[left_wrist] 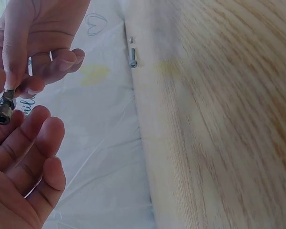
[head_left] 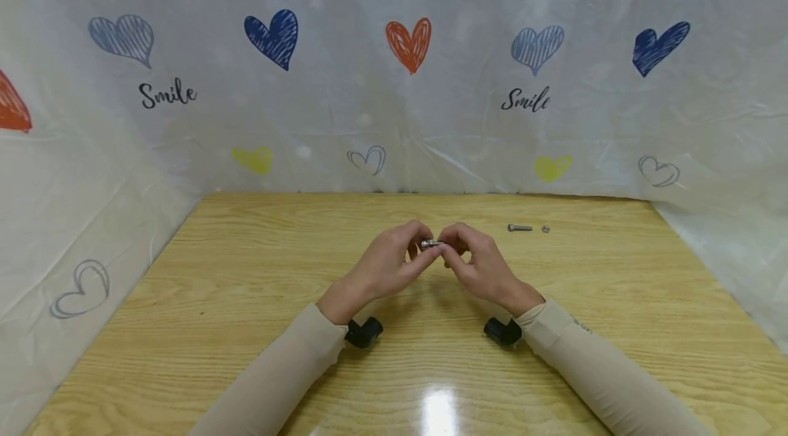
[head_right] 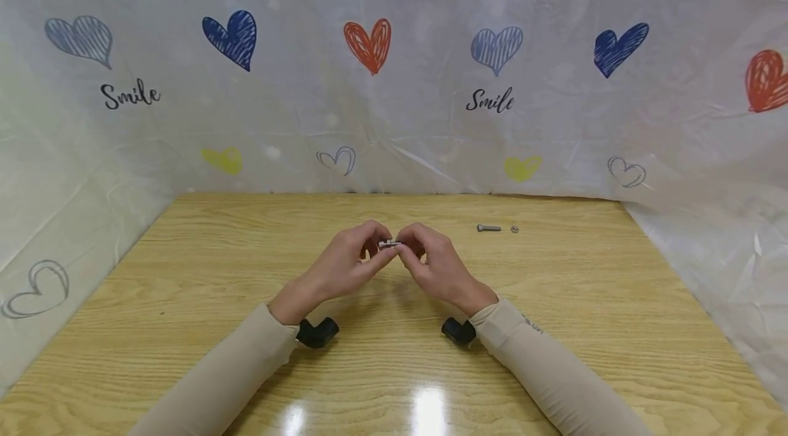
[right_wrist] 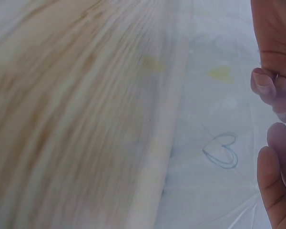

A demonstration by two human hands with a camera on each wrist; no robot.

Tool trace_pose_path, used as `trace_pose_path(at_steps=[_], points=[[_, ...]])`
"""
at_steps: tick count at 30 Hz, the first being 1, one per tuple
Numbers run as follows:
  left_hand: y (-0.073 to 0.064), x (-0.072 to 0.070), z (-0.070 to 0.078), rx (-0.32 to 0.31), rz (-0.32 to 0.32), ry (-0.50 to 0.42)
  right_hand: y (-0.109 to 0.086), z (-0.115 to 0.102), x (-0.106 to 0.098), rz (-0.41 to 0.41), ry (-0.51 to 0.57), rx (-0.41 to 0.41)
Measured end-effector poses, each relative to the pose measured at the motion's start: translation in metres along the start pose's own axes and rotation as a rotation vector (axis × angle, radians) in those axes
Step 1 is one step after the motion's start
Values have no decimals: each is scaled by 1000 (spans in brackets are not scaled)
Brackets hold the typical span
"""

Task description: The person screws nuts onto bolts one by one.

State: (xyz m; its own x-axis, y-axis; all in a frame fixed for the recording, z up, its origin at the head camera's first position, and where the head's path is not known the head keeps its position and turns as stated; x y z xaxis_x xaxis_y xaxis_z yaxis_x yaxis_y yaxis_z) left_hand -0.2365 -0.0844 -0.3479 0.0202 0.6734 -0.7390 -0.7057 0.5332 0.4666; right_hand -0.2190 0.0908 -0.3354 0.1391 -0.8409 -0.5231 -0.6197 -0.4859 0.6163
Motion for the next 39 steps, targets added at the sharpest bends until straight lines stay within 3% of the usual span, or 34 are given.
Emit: trace_pose_path(at_steps=[14,33,39], points=[[2,0,2,59,23,-4,0,1,-1,20,35,57],[1,1,-2,-22,-24,-3,0,1,0,24,43,5],[2,0,-2,-4,-10,-14,0,1,1,20,54,26]])
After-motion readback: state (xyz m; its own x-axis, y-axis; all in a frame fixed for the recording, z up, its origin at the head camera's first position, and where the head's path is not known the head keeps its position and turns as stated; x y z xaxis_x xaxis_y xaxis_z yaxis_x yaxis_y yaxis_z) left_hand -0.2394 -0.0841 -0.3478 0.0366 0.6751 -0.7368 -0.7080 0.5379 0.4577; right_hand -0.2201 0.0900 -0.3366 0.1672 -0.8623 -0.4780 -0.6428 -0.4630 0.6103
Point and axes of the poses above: each hand's wrist, its own y-axis towards the middle knuckle, its own x-axis out of the palm, z = x × y, the point moved 2 cm from there along y, towards the middle knuckle, and after that the axes turned 1 degree about -z, right-handed, at the moved point
